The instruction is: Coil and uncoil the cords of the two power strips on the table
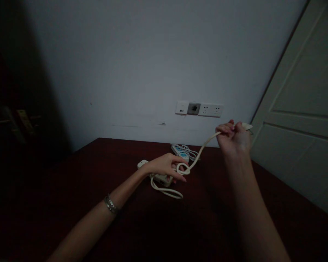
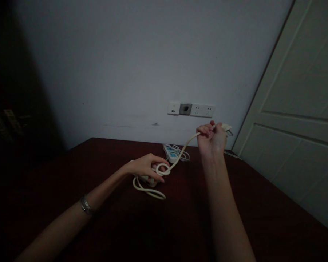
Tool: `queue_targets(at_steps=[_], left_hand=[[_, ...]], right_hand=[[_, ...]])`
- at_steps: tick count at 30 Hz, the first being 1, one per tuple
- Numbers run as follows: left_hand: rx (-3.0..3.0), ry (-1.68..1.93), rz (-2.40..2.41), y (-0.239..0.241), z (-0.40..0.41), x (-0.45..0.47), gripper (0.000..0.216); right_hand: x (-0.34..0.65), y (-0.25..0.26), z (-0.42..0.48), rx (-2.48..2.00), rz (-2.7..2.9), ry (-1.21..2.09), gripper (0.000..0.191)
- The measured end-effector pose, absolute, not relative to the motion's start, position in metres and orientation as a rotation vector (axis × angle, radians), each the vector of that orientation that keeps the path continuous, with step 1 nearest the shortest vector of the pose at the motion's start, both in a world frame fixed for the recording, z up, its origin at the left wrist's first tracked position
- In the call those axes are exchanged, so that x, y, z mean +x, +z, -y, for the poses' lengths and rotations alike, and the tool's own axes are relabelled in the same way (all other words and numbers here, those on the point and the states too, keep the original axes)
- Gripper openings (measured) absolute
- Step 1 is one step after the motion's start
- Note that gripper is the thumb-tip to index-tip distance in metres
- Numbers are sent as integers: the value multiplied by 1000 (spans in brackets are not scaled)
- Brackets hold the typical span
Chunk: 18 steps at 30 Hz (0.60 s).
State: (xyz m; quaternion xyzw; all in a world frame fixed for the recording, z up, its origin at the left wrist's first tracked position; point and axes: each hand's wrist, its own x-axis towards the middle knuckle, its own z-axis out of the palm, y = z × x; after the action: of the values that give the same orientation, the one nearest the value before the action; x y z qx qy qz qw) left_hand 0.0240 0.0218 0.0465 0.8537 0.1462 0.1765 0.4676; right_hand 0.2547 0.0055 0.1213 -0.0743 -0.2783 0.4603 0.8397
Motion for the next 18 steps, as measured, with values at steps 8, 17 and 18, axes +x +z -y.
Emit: queue_targets(at_steps=[8,17,18], left_hand=[[2356,679,-358,56,-14,26,39],[1954,555,-244,69,-4,18,41],[1882,540,-217,68,-5,17,41]], right_hand=[[232,129,13,-214,875,889,29],[218,126,8,-410,977,947,24],[214,125,7,-423,1000,963,26]])
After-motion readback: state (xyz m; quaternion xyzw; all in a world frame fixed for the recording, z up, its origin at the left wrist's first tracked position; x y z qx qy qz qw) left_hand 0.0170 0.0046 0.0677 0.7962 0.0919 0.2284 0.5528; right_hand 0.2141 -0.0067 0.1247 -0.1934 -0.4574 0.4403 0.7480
